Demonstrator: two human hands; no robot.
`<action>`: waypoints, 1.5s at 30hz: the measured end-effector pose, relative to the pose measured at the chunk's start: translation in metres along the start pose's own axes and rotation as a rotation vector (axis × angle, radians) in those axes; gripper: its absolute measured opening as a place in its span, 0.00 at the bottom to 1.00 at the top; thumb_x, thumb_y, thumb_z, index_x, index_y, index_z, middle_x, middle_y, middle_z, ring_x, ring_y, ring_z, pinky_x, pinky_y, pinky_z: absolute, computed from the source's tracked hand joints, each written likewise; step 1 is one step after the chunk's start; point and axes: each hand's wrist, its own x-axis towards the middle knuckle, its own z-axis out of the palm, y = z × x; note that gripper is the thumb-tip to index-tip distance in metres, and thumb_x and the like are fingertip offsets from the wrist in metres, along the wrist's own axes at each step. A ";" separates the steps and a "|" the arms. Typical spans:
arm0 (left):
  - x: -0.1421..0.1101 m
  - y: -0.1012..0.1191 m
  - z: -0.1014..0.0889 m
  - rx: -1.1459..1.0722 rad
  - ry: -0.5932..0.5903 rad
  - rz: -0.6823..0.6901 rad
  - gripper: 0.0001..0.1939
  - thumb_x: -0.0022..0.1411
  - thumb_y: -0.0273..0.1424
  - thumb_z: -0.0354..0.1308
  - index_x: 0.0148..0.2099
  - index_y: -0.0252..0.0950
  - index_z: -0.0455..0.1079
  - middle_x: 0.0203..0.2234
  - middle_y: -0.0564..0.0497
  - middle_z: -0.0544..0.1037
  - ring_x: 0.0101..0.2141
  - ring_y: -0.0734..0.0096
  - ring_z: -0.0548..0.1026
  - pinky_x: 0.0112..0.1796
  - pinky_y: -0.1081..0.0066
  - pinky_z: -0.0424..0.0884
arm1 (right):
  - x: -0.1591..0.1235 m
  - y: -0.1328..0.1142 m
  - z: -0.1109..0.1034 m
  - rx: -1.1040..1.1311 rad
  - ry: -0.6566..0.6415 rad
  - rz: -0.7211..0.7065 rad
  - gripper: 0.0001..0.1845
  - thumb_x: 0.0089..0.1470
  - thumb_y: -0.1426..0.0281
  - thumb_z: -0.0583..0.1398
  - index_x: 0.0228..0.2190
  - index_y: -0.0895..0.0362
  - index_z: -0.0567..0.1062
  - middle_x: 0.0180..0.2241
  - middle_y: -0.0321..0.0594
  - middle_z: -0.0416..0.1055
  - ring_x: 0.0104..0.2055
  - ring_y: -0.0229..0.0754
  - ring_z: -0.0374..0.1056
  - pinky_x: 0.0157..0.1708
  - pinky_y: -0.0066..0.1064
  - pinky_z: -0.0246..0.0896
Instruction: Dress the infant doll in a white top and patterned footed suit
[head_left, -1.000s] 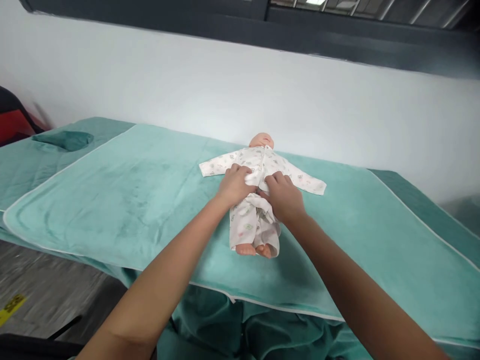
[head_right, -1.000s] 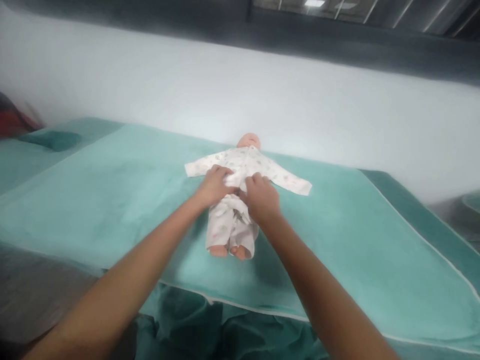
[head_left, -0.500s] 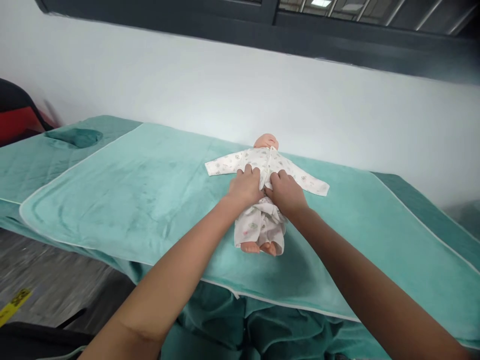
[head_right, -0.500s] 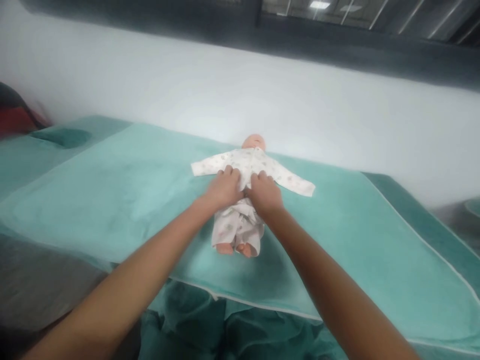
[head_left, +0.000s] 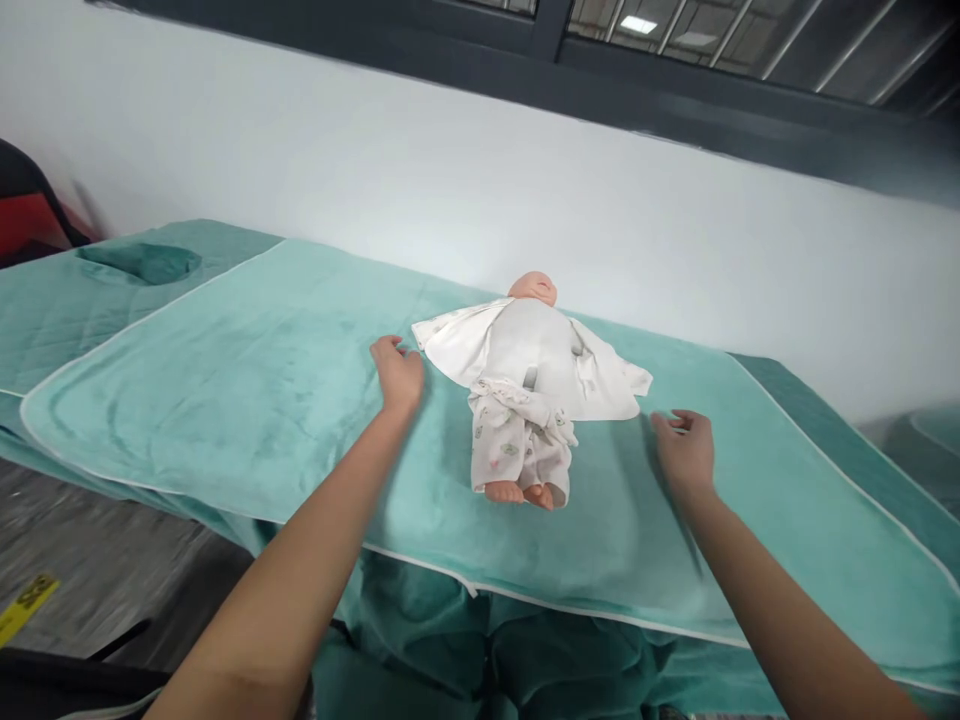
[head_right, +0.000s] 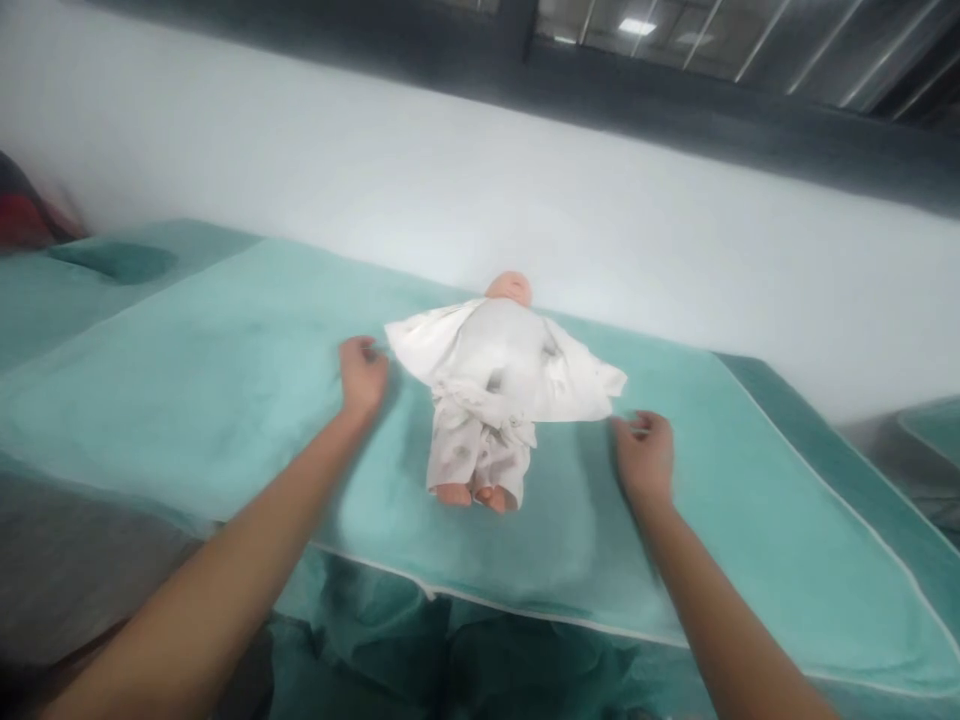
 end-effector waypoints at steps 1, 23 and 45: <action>-0.003 -0.004 -0.002 -0.020 -0.013 0.034 0.13 0.55 0.20 0.51 0.42 0.36 0.67 0.43 0.45 0.72 0.44 0.65 0.71 0.50 0.64 0.65 | -0.008 0.001 0.001 -0.045 -0.011 0.003 0.19 0.46 0.58 0.63 0.37 0.56 0.70 0.32 0.37 0.68 0.31 0.41 0.63 0.36 0.39 0.61; -0.042 0.011 -0.012 -0.393 -0.954 0.147 0.20 0.61 0.44 0.60 0.48 0.36 0.77 0.47 0.45 0.78 0.48 0.60 0.72 0.49 0.66 0.65 | -0.056 -0.064 0.034 0.193 -0.749 -0.499 0.04 0.57 0.65 0.62 0.36 0.50 0.73 0.44 0.41 0.67 0.46 0.44 0.67 0.43 0.36 0.66; -0.052 0.012 -0.006 -0.251 -0.874 0.134 0.20 0.57 0.42 0.64 0.49 0.38 0.73 0.27 0.57 0.63 0.28 0.75 0.62 0.32 0.73 0.59 | 0.014 -0.080 0.120 0.415 -0.283 -0.061 0.15 0.49 0.57 0.62 0.26 0.52 0.64 0.20 0.29 0.58 0.24 0.37 0.56 0.25 0.30 0.53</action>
